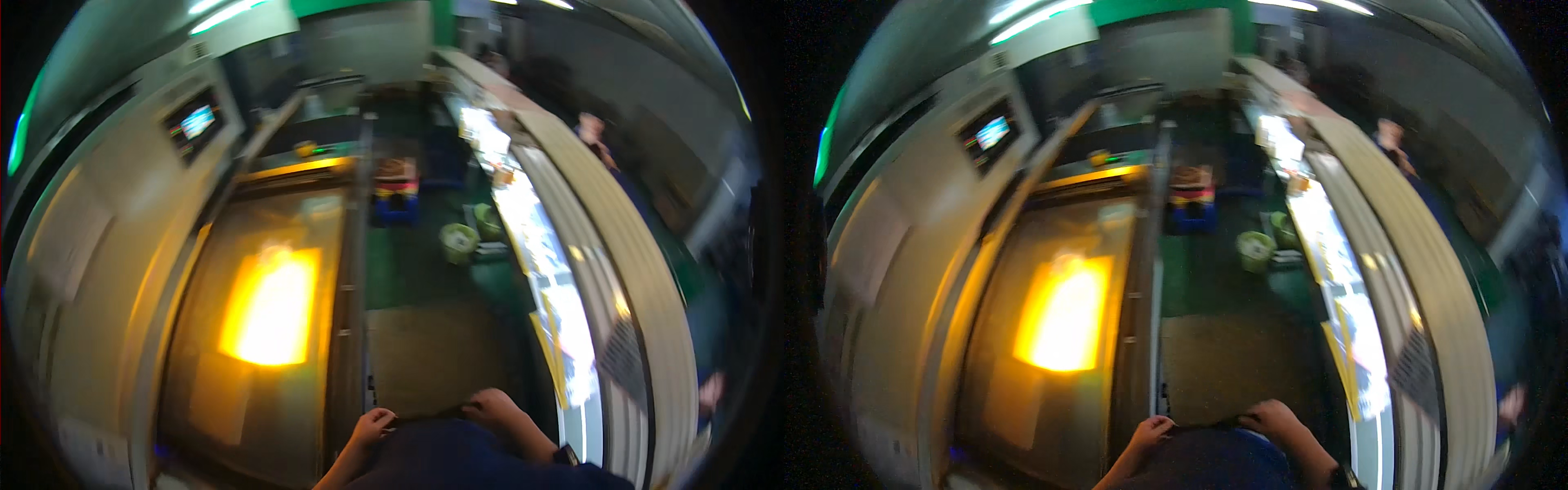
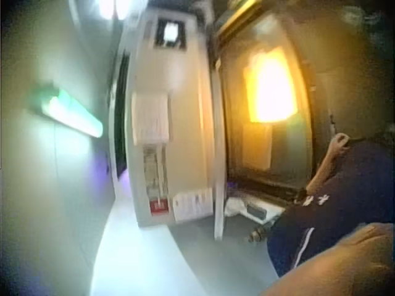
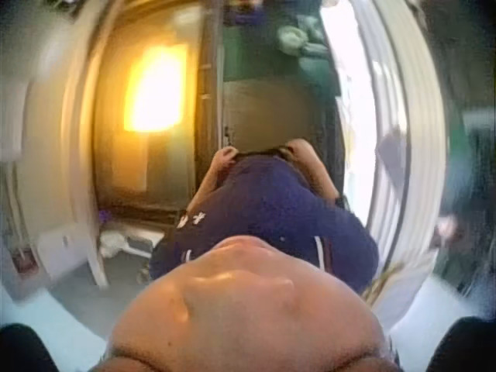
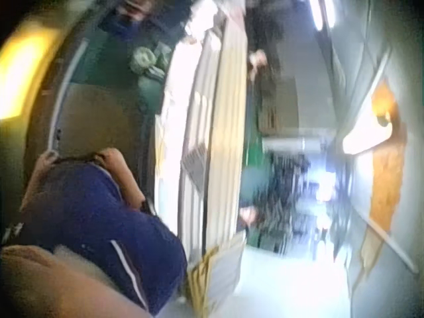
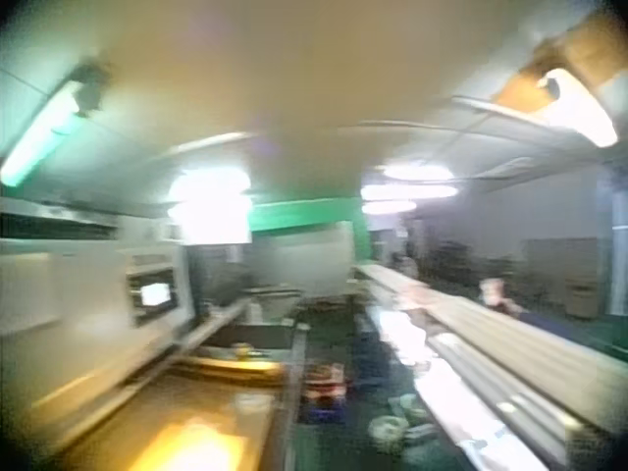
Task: Operating an LED exposure machine to process panels or circuit boards.
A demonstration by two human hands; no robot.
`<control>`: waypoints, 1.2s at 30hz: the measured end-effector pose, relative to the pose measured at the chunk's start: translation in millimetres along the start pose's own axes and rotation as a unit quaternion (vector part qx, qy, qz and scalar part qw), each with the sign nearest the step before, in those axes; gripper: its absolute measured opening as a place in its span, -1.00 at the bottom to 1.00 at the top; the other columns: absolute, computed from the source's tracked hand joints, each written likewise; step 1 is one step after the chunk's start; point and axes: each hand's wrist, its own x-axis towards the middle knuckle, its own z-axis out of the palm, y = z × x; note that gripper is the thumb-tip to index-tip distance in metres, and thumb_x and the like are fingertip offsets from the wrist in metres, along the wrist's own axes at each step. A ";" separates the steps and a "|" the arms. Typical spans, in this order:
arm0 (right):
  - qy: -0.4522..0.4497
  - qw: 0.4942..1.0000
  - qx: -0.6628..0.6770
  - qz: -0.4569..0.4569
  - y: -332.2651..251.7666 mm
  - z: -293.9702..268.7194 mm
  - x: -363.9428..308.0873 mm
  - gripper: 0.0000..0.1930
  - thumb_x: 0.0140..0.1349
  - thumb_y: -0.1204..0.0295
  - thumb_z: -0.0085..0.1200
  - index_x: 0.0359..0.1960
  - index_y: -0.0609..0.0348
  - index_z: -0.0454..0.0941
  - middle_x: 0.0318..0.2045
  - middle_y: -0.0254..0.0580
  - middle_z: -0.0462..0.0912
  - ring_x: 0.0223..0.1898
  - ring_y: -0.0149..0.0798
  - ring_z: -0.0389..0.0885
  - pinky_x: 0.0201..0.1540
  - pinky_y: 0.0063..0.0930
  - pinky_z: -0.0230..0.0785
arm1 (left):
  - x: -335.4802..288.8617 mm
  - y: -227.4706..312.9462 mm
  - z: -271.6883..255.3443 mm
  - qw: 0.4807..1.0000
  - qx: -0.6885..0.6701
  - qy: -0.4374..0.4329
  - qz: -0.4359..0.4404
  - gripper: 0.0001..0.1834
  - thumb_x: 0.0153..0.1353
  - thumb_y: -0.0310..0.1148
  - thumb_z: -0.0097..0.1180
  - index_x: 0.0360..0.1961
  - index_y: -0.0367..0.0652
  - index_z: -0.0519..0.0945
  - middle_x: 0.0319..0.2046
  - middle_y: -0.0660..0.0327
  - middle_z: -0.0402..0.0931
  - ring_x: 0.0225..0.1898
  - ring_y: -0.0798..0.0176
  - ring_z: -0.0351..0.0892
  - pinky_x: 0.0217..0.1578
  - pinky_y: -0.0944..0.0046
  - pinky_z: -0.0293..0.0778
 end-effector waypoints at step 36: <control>0.134 0.977 0.146 0.079 55.9 0.7 -1.9 -0.66 0.39 0.17 -0.02 -0.06 0.11 0.66 -0.10 -0.08 0.69 -0.05 -0.02 0.63 0.04 -0.16 0.44 | 152.8 -36.6 -154.8 0.921 0.297 -0.021 0.250 -0.54 0.06 -0.66 0.12 0.06 -0.37 0.48 -0.22 0.08 0.57 -0.25 0.19 0.63 -0.20 0.25 0.60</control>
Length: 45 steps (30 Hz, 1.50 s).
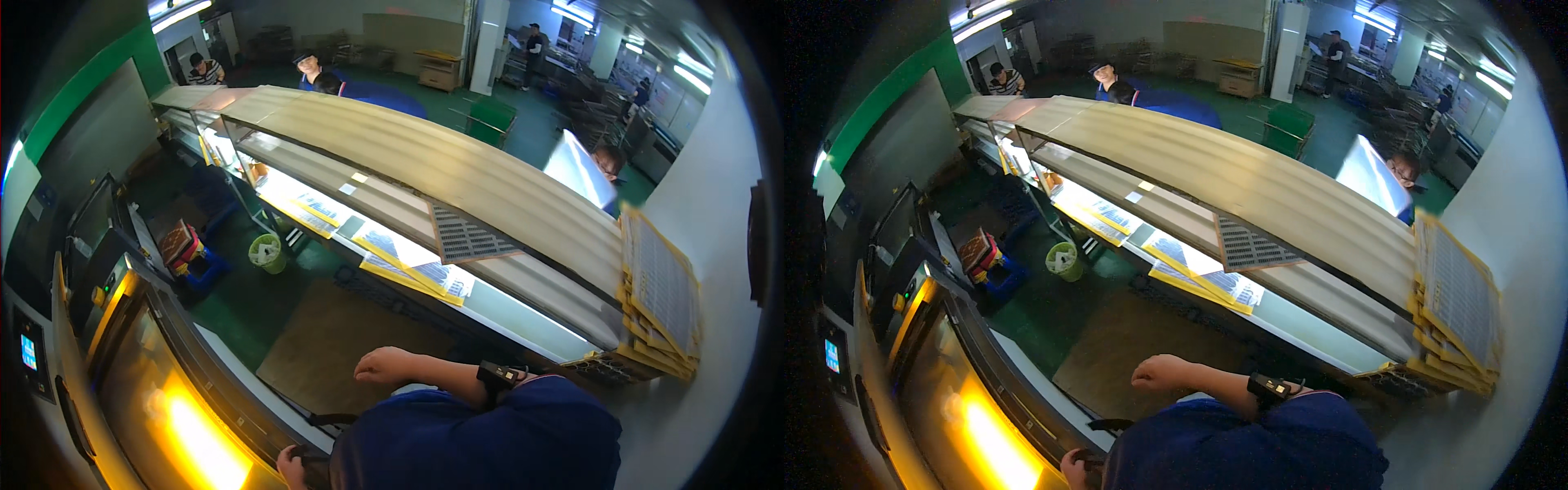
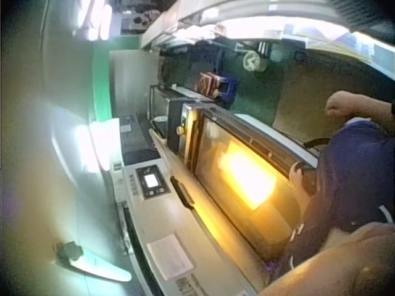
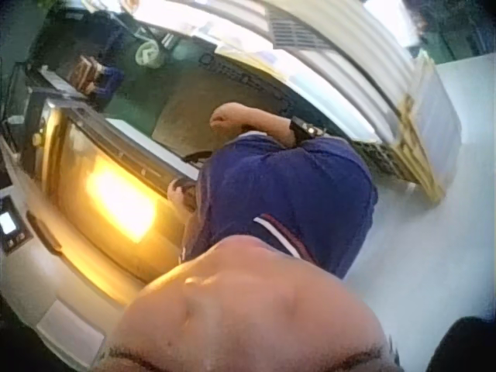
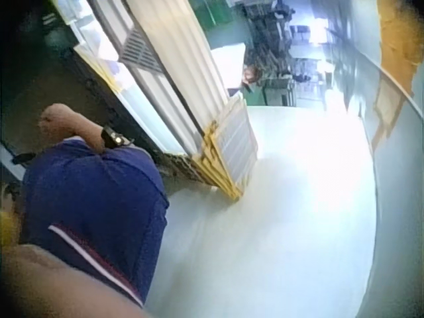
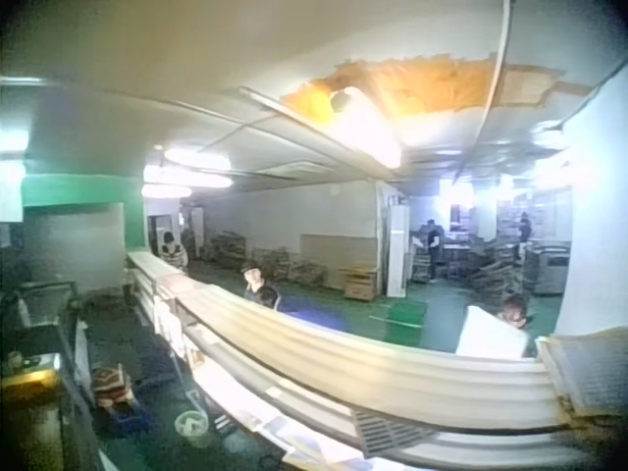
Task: Operating an LED exposure machine to process panels or circuit boards.
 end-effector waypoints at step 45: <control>0.021 0.986 -0.101 -0.134 35.6 -89.8 78.6 -0.15 0.12 0.49 0.22 0.46 0.15 0.07 0.51 0.07 -0.06 0.49 0.13 -0.03 0.47 -0.13 -0.06 | 36.3 285.9 62.0 0.823 -0.477 0.309 0.007 -0.55 0.25 -0.60 0.07 0.19 -0.28 0.42 0.04 0.12 0.57 0.05 0.20 0.57 0.11 0.15 0.45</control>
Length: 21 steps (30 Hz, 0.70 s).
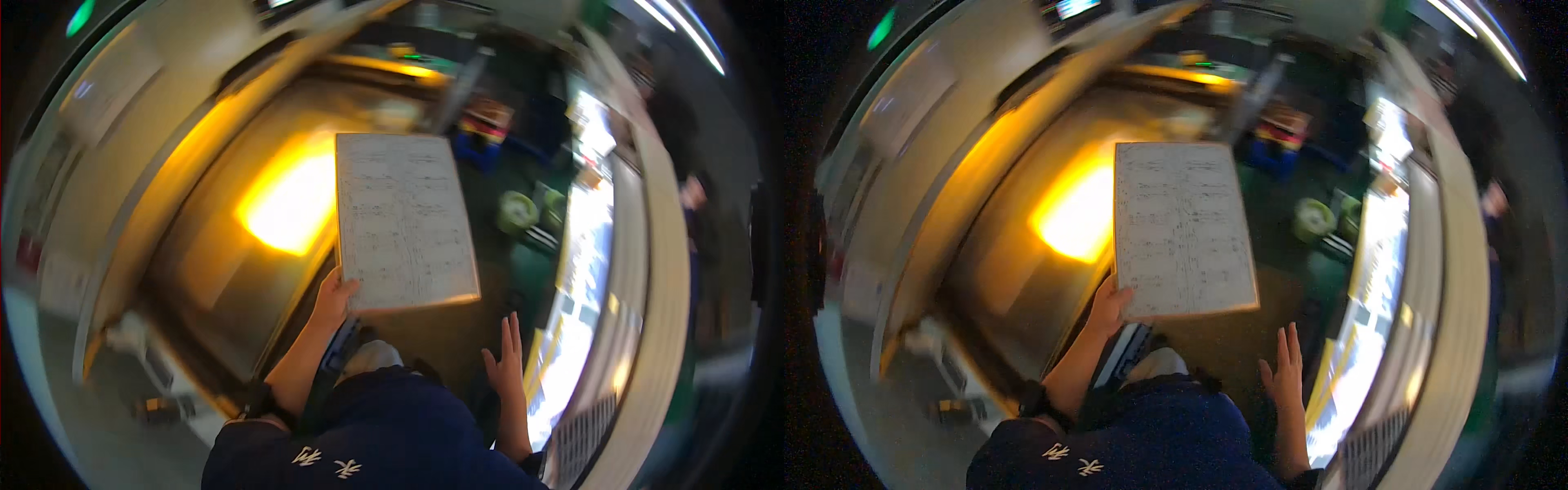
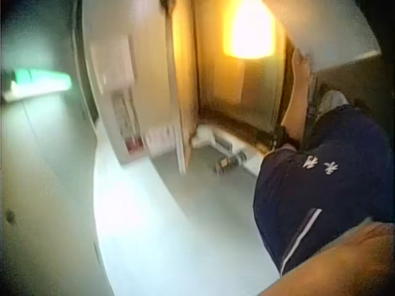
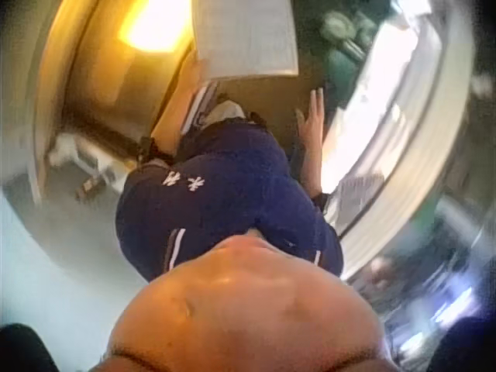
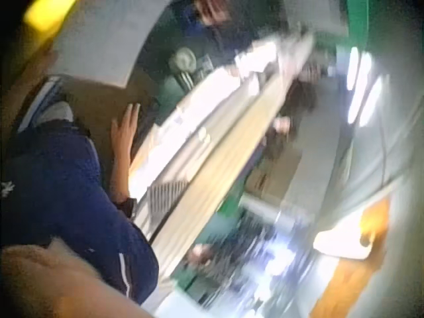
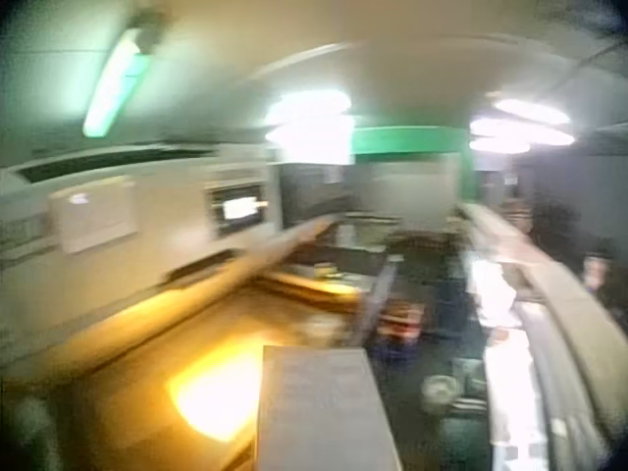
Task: Operating an LED exposure machine to process panels or circuit boards.
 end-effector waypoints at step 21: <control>0.126 0.828 0.062 -0.542 -355.1 95.9 394.2 -0.21 0.17 0.39 0.24 0.43 0.16 0.13 0.46 0.01 0.10 0.46 0.04 0.10 0.43 -0.12 0.03 | 11.7 6.0 -314.5 0.571 0.747 0.330 -0.086 -0.21 0.24 0.34 -0.09 0.47 0.46 0.12 0.55 0.26 -0.21 0.53 -0.19 -0.35 0.30 -0.63 -0.36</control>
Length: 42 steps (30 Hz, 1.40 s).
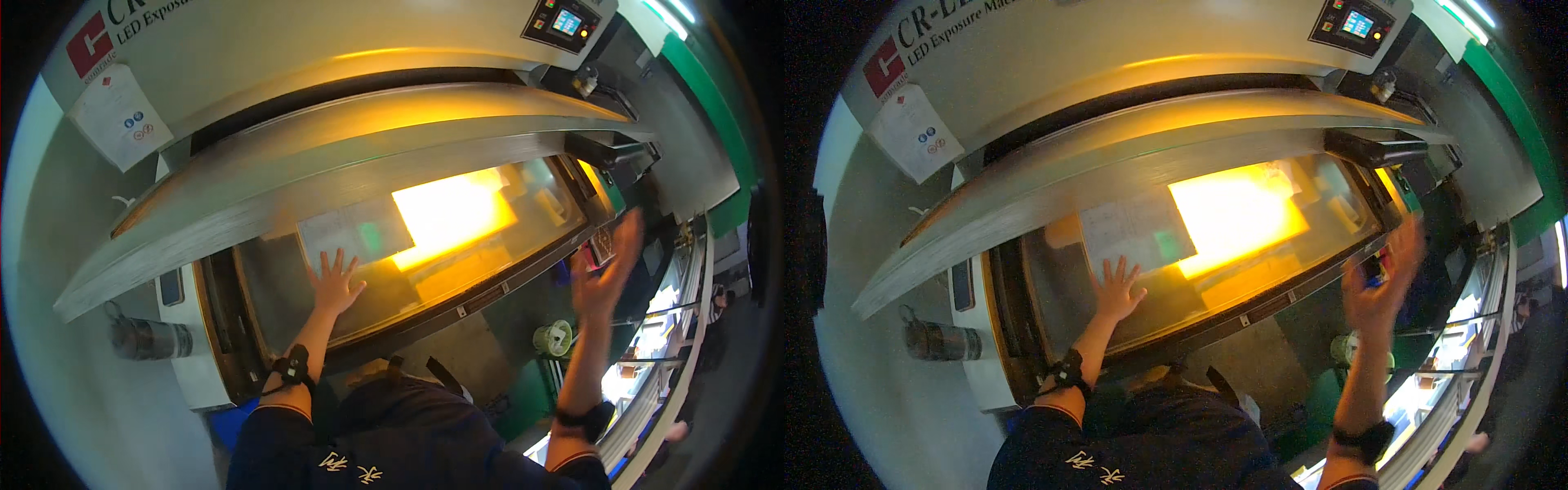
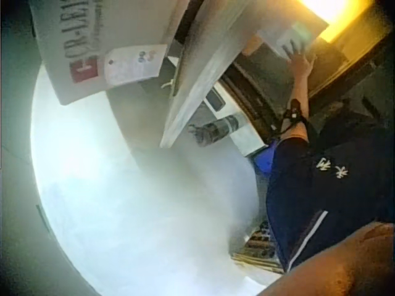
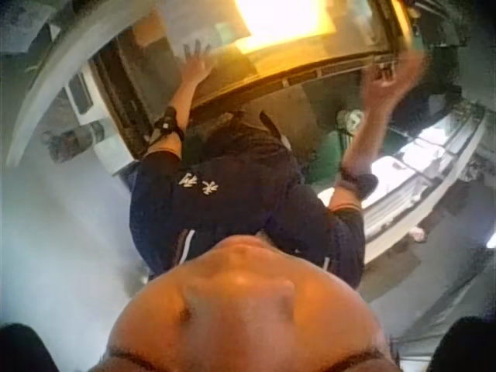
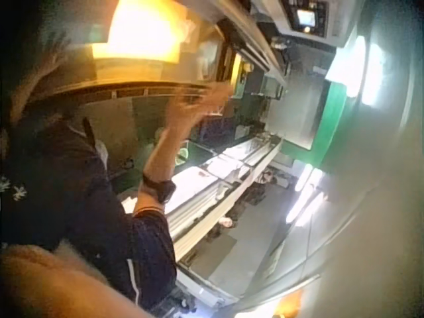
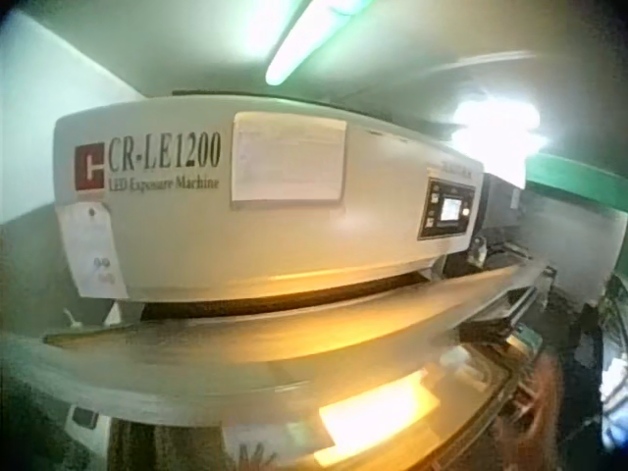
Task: Operating an LED exposure machine to process panels or circuit boards.
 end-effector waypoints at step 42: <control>-0.434 0.890 0.120 0.075 79.8 88.4 -290.8 -0.77 0.13 0.17 0.21 -0.27 -0.01 0.66 -0.27 -0.18 0.68 -0.18 -0.02 0.64 0.00 -0.07 0.42 | 40.6 118.8 39.2 0.994 0.066 0.066 -0.053 -0.08 0.18 0.44 -0.16 0.50 0.33 0.06 0.55 0.41 -0.19 0.55 -0.06 -0.35 0.37 -0.50 -0.44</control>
